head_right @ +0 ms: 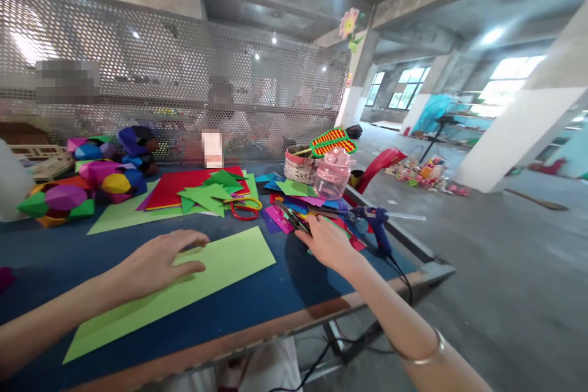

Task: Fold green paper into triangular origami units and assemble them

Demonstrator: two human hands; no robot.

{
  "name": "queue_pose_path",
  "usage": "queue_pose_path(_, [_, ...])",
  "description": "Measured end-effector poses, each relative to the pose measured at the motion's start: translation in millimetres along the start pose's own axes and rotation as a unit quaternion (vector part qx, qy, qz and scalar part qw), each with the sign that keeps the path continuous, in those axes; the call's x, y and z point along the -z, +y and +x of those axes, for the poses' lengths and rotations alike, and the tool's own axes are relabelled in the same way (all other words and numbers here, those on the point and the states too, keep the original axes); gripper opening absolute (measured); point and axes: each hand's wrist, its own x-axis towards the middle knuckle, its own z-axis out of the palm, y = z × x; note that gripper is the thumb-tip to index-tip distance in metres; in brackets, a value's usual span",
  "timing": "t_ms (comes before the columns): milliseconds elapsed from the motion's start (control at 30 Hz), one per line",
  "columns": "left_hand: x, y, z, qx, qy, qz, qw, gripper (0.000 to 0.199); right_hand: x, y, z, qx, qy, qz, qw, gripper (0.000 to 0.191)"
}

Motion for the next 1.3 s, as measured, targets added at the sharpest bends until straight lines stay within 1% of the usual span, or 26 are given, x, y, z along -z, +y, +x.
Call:
queue_pose_path(33, [-3.4, 2.4, 7.5, 0.004, -0.026, 0.015, 1.000, 0.056, -2.4, -2.1, -3.0, -0.005, 0.004, 0.003, 1.000, 0.037])
queue_pose_path(100, [-9.7, 5.0, 19.1, 0.012, -0.055, 0.036, 0.998, 0.079, -6.4, -7.2, -5.6, -0.012, 0.014, 0.009, 1.000, 0.041])
queue_pose_path(167, [-13.5, 5.3, 26.4, 0.012, -0.072, 0.041, 0.996, 0.091, -10.1, -11.3, -5.1, -0.016, 0.025, 0.014, 0.999, 0.043])
queue_pose_path(233, [-14.2, 4.6, 30.6, 0.006, -0.089, 0.036, 0.995, 0.090, -13.7, -13.5, -3.7, -0.016, 0.034, 0.021, 0.999, 0.043])
queue_pose_path(333, [-12.0, 3.6, 34.3, -0.006, -0.112, 0.027, 0.993, 0.083, -17.6, -15.1, -5.6, -0.012, 0.047, 0.038, 0.998, 0.039])
queue_pose_path(400, [-11.3, 4.5, 36.9, -0.008, -0.110, 0.027, 0.994, 0.086, -17.7, -15.9, -12.3, -0.006, 0.059, 0.053, 0.997, 0.039])
queue_pose_path(500, [-14.5, 10.1, 43.7, 0.004, -0.093, 0.031, 0.995, 0.094, -14.2, -15.9, -30.8, 0.001, 0.083, 0.071, 0.994, 0.041])
queue_pose_path(667, [-27.0, 29.8, 63.4, 0.016, -0.083, 0.041, 0.996, 0.116, -9.1, -9.3, -72.8, -0.001, 0.114, 0.099, 0.988, 0.043])
queue_pose_path(733, [-30.4, 36.8, 70.7, 0.005, -0.092, 0.040, 0.995, 0.115, -9.9, -6.0, -92.0, 0.004, 0.128, 0.120, 0.984, 0.043])
queue_pose_path(867, [-30.8, 43.1, 78.9, -0.024, -0.125, 0.023, 0.992, 0.093, -14.0, -0.8, -131.9, -0.002, 0.130, 0.154, 0.980, 0.039])
queue_pose_path(933, [-30.0, 43.2, 80.6, -0.029, -0.118, 0.025, 0.992, 0.096, -17.1, 2.2, -149.1, -0.002, 0.138, 0.170, 0.976, 0.037])
queue_pose_path(1000, [-30.3, 42.7, 82.4, -0.025, -0.101, 0.033, 0.994, 0.105, -21.6, 6.0, -162.3, -0.004, 0.148, 0.181, 0.972, 0.036])
queue_pose_path(1067, [-32.1, 42.9, 85.5, -0.018, -0.093, 0.040, 0.995, 0.110, -27.1, 9.9, -170.8, -0.007, 0.151, 0.189, 0.970, 0.037])
queue_pose_path(1167, [-35.7, 45.0, 94.9, -0.012, -0.091, 0.047, 0.995, 0.108, -34.6, 14.0, -175.7, -0.009, 0.150, 0.197, 0.969, 0.036])
queue_pose_path(1233, [-37.1, 46.9, 104.2, -0.011, -0.091, 0.047, 0.995, 0.101, -37.5, 15.3, -175.3, -0.008, 0.153, 0.203, 0.967, 0.036])
queue_pose_path(1300, [-37.3, 48.2, 114.2, -0.010, -0.096, 0.040, 0.995, 0.089, -39.1, 16.1, -173.7, -0.001, 0.156, 0.211, 0.965, 0.037])
